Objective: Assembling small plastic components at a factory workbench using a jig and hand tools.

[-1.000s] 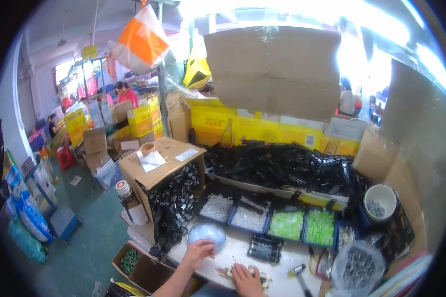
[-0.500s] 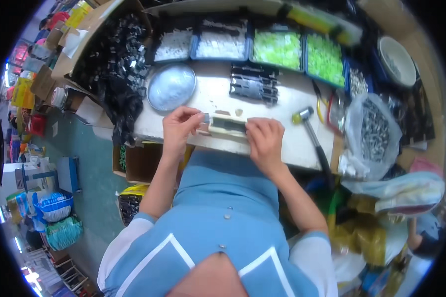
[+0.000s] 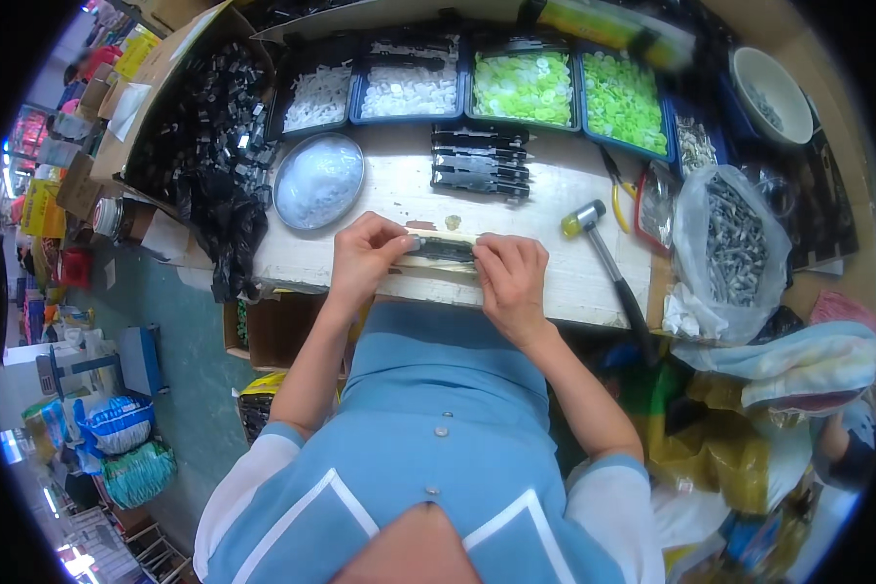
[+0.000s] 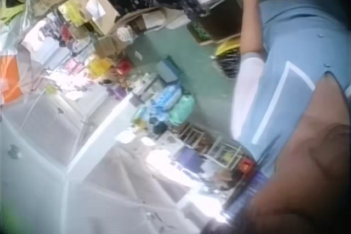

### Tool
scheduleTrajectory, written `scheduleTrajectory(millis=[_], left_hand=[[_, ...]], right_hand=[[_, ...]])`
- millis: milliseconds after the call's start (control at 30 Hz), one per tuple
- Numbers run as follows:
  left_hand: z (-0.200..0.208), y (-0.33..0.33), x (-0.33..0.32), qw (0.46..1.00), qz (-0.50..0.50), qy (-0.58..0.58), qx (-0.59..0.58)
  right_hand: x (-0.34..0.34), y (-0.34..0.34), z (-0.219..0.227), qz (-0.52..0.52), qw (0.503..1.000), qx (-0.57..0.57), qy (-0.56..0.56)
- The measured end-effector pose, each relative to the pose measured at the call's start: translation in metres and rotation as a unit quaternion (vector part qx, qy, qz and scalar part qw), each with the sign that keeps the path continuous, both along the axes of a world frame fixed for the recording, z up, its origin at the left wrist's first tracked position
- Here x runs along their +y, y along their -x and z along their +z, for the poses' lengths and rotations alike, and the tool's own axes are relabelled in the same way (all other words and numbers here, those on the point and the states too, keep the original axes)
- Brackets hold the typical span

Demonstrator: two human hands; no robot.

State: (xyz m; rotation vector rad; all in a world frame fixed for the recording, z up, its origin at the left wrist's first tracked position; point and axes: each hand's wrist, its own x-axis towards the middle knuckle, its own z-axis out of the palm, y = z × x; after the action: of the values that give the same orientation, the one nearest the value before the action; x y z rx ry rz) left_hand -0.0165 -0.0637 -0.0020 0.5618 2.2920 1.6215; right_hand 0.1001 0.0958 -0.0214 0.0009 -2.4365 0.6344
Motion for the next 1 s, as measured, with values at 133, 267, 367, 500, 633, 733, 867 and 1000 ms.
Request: scheduleTrajectory(millis=[133, 267, 367, 500, 633, 733, 867, 1000], left_hand=[[0.003, 0.001, 0.002, 1.0, -0.02, 0.014, -0.001], [-0.005, 0.011, 0.002, 0.999, -0.03, 0.029, 0.004], [-0.024, 0.016, -0.004, 0.985, -0.012, -0.071, -0.158], [-0.022, 0.017, -0.004, 0.974, -0.017, -0.115, -0.196], [-0.016, 0.028, 0.002, 0.982, -0.043, -0.037, -0.18], [-0.02, 0.031, 0.001, 0.994, -0.084, 0.018, -0.072], [-0.001, 0.057, 0.014, 0.989, -0.099, 0.093, 0.058], [0.019, 0.124, 0.061, 0.964, -0.016, 0.114, 0.242]], right_hand=[[0.001, 0.003, -0.001, 0.001, 1.0, -0.003, 0.003], [0.002, 0.006, -0.001, 0.005, 1.0, 0.003, 0.003], [0.002, 0.007, -0.002, 0.003, 1.0, 0.006, 0.002], [0.002, 0.007, 0.0, 0.005, 1.0, 0.005, 0.007], [0.009, 0.008, 0.01, 0.017, 1.0, -0.018, 0.013], [0.039, 0.008, 0.016, -0.015, 1.0, -0.015, 0.012], [0.129, 0.001, 0.029, -0.203, 0.977, -0.068, -0.013], [0.187, -0.011, 0.027, -0.363, 0.897, -0.23, -0.105]])
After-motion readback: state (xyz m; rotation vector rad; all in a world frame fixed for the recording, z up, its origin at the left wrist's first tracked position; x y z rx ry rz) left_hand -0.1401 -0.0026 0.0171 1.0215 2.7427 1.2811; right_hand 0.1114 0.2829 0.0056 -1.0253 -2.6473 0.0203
